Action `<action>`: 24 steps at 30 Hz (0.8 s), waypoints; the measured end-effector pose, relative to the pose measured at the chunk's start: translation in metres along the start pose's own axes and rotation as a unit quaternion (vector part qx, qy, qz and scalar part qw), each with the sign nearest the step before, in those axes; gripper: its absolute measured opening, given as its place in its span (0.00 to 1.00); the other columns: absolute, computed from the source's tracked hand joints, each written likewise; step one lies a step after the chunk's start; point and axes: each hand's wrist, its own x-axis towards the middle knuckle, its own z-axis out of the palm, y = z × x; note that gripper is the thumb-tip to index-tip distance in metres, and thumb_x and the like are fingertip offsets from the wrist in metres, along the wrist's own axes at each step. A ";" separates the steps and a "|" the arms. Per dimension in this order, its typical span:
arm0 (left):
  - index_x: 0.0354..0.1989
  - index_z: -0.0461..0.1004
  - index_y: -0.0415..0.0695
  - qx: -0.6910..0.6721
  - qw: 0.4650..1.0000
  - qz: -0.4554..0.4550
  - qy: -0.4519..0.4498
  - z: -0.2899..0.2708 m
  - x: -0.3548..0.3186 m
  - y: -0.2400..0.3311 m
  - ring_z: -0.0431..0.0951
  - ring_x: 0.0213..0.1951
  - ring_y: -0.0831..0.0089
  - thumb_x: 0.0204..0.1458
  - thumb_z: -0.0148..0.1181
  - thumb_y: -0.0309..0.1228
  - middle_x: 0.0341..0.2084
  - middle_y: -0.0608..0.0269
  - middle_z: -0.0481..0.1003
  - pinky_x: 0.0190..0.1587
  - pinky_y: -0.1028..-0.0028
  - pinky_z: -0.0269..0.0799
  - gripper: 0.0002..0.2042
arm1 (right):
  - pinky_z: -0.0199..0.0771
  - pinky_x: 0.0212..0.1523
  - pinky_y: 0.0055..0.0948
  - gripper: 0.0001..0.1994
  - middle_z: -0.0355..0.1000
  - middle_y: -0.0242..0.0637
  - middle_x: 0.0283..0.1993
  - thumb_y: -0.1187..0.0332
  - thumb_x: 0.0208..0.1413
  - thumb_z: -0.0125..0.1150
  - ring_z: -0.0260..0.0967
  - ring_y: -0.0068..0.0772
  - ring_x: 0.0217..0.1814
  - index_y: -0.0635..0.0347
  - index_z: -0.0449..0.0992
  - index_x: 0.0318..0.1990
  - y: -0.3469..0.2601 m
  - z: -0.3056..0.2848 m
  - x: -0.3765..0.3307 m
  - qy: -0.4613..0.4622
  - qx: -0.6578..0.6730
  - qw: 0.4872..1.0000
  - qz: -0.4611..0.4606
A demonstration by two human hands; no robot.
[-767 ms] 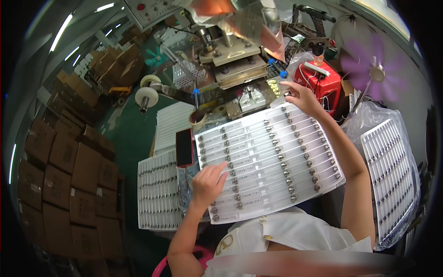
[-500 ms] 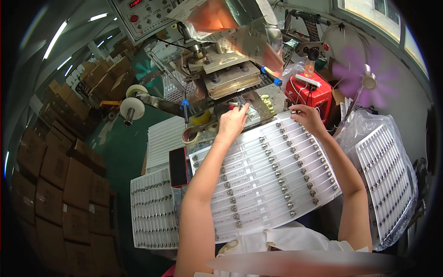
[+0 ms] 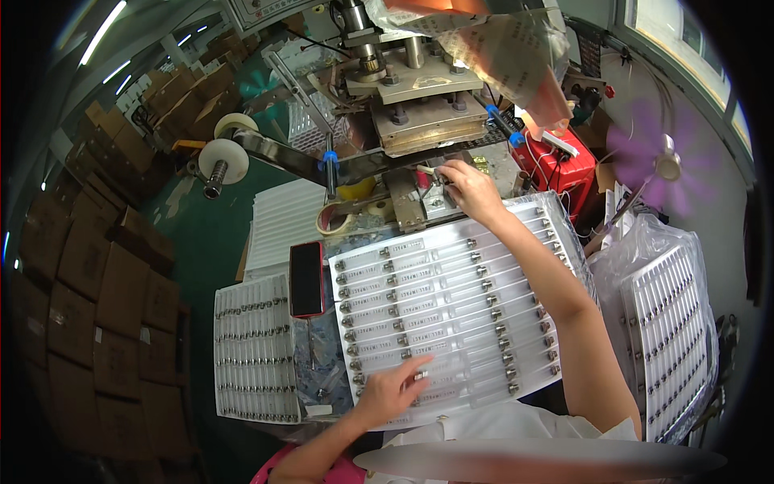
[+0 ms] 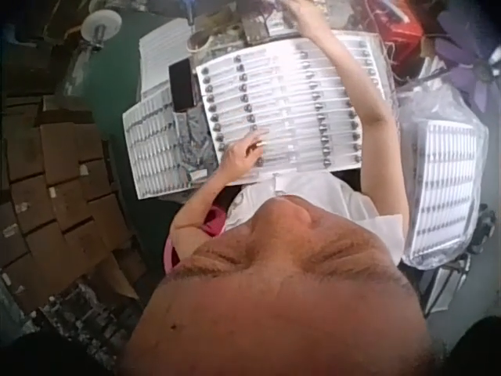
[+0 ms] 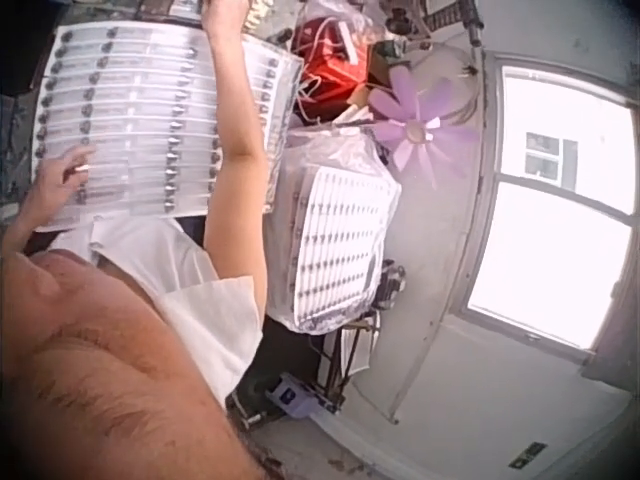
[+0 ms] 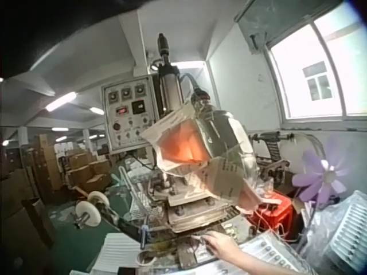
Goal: Picking small metal components from a tray, placing them into a press machine, and returning them to the tray.
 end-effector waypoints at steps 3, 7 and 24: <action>0.40 0.76 0.47 0.029 0.999 -0.045 0.010 0.020 -0.063 -0.009 0.77 0.25 0.66 0.48 0.64 0.32 0.23 0.61 0.77 0.28 0.72 0.73 0.11 | 0.69 0.51 0.38 0.23 0.69 0.43 0.50 0.69 0.44 0.67 0.68 0.46 0.50 0.59 0.70 0.51 -0.002 0.006 0.012 -0.066 0.043 0.993 0.086; 0.41 0.76 0.48 0.153 0.982 0.102 0.045 0.026 -0.068 -0.020 0.77 0.30 0.70 0.46 0.65 0.34 0.26 0.66 0.77 0.32 0.73 0.71 0.14 | 0.67 0.54 0.39 0.33 0.68 0.46 0.55 0.64 0.43 0.70 0.67 0.50 0.55 0.57 0.64 0.58 0.013 0.016 0.009 -0.101 0.124 0.969 0.190; 0.42 0.78 0.50 0.280 0.941 0.161 0.096 0.046 -0.089 -0.045 0.74 0.33 0.76 0.46 0.62 0.34 0.32 0.73 0.73 0.35 0.74 0.67 0.13 | 0.68 0.53 0.35 0.33 0.70 0.47 0.54 0.64 0.45 0.69 0.69 0.46 0.54 0.53 0.65 0.60 0.024 0.018 0.005 -0.090 0.128 0.980 0.124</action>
